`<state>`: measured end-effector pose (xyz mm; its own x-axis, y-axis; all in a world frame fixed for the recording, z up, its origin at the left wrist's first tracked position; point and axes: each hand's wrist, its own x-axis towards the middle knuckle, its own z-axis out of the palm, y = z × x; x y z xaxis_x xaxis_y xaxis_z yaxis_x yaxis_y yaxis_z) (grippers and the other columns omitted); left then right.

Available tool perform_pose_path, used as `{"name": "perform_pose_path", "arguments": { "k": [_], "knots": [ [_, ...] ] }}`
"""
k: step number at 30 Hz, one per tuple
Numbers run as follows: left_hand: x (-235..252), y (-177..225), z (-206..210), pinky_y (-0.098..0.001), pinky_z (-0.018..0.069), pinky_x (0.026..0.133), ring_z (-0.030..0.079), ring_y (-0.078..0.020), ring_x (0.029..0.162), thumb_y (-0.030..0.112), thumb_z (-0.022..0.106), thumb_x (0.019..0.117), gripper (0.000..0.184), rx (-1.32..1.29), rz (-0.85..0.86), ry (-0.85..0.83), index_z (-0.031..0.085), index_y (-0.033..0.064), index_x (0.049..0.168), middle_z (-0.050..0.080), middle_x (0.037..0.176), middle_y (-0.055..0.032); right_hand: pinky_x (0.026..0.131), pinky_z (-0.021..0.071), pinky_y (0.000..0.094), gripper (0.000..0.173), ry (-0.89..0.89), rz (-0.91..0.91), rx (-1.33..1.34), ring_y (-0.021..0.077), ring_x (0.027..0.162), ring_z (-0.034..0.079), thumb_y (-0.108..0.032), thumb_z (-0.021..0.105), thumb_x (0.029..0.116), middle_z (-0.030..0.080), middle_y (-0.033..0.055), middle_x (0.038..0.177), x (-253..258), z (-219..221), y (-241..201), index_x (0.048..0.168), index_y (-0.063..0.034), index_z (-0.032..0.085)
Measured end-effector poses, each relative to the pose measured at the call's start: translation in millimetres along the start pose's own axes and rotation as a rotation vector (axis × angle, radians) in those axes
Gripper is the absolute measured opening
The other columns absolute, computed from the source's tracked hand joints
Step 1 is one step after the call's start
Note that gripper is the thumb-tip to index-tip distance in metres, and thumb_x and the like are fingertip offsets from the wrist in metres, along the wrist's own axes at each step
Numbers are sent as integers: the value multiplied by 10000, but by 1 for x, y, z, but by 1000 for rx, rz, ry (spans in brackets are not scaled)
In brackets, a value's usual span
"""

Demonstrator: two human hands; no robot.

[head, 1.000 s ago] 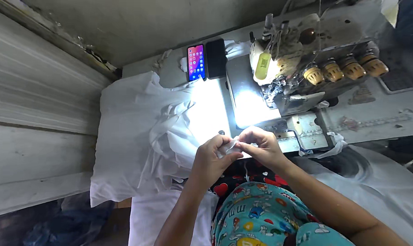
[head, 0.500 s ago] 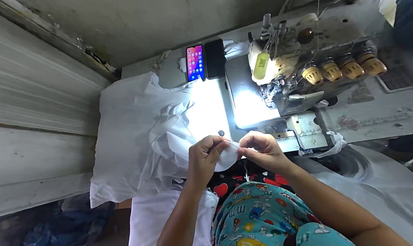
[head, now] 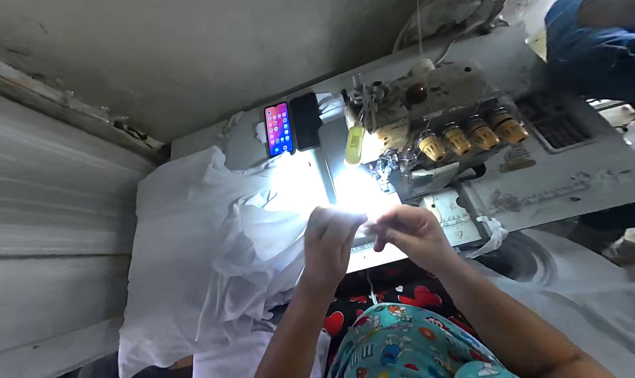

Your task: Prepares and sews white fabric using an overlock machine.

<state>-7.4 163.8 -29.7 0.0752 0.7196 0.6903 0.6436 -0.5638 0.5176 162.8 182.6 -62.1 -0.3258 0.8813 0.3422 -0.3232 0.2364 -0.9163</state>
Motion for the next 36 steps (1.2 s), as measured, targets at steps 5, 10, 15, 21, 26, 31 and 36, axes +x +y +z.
{"name": "perform_pose_path", "arguments": {
  "k": [5,10,15,21,26,31,36],
  "knots": [
    [-7,-30,69,-293,572,898,730,-139,915,101,656,972,152,-71,-115,-167,781,17,1001,767,953,-102,582,597,199,139,249,198,-191,22,644,667,-35,648,935,691,-42,882,-19,-29,20,1058,-33,583],
    [-16,-22,70,-285,567,814,706,-158,857,128,669,966,147,52,-103,-146,777,31,984,753,930,-101,604,580,161,96,220,150,-285,-16,676,651,-58,637,945,690,-25,890,-28,-34,26,1025,-5,630],
    [-29,0,62,-338,567,919,733,-213,1037,141,586,986,283,267,-146,-254,757,34,1185,756,1158,-118,697,566,161,209,180,-29,-635,14,768,677,-153,596,990,746,55,922,-22,-44,28,1027,-21,753],
    [-19,-15,68,-335,551,942,721,-219,998,136,565,1004,246,246,-106,-201,726,-20,1105,754,1037,-133,697,574,292,302,145,-134,-931,146,738,710,-218,526,1033,761,77,868,-14,-50,37,1073,-51,775],
    [21,-31,57,-486,552,828,709,-319,931,133,559,984,228,358,-220,-417,736,-1,1032,724,963,-166,696,588,320,334,119,-112,-955,165,729,720,-228,499,1045,766,87,892,-18,-48,39,1127,-38,762],
    [39,-41,47,-471,472,987,581,-331,1180,85,609,992,387,140,-665,-468,549,-43,1351,610,1276,-246,711,590,287,320,75,-99,-872,136,756,716,-224,504,1051,761,90,919,-18,-48,33,1098,-27,752],
    [42,-61,46,-486,472,1030,623,-309,1152,92,598,997,238,202,-557,-309,660,-19,1198,667,1184,-192,704,577,260,281,14,-165,-775,112,733,694,-205,522,1047,738,79,848,-18,-42,30,1041,-29,740]
  ]
}}
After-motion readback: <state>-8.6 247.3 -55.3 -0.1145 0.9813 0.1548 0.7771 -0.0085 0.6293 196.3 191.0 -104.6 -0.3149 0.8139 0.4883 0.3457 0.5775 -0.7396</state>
